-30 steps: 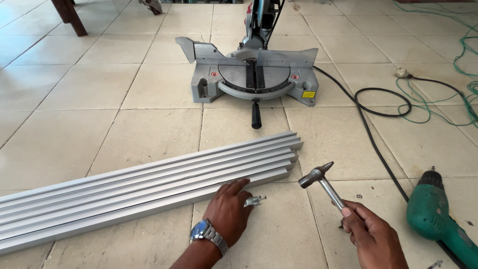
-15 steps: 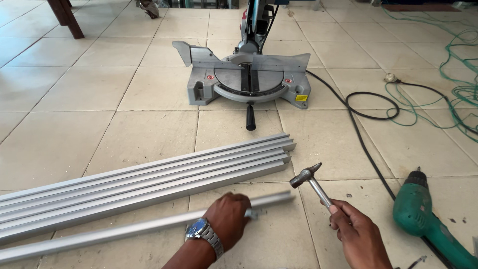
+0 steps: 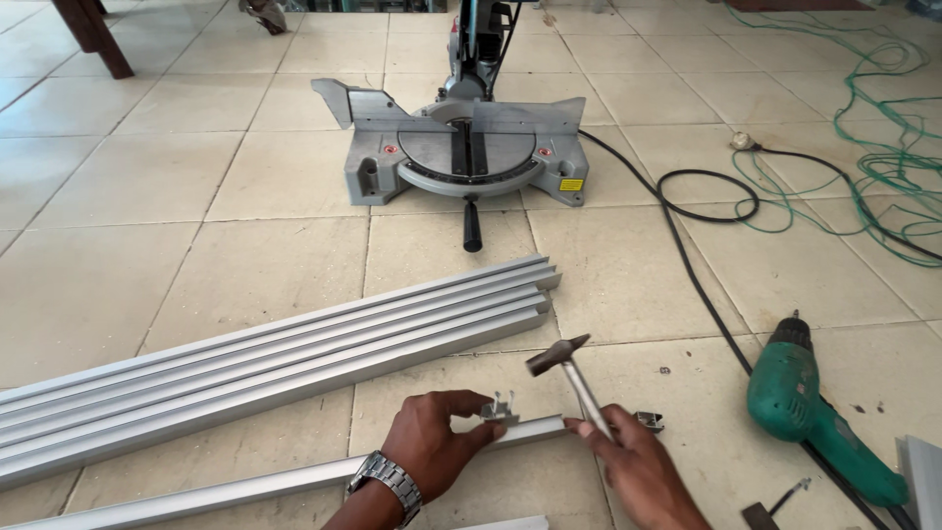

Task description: The person uses a hammer to tap small metal connectors onto the ends of aluminum profiles. They then align and stack the prepared profiles together on the floor.

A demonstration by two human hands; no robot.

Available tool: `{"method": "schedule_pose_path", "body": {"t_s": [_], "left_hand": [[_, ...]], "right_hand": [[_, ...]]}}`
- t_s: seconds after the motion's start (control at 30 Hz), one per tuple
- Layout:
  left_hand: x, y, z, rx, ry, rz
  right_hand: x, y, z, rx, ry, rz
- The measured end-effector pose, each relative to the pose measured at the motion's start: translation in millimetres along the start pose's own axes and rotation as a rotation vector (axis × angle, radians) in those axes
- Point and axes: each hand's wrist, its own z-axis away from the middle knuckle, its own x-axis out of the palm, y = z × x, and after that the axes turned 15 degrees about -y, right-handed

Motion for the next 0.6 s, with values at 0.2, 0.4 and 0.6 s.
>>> {"method": "schedule_pose_path", "body": {"t_s": [0.2,0.4,0.6], "left_hand": [[14,-12,-13,-0.026,0.039,0.063],[22,-5,-12,-0.056,-0.002,-0.025],[25,3,-10,-0.083,-0.009,-0.097]], "right_hand": [[17,6,1,-0.142,-0.183,-0.146],[12,-10,13,-0.061,-0.103,-0.140],[8,-16,17,-0.056,-0.050,-0.113]]}}
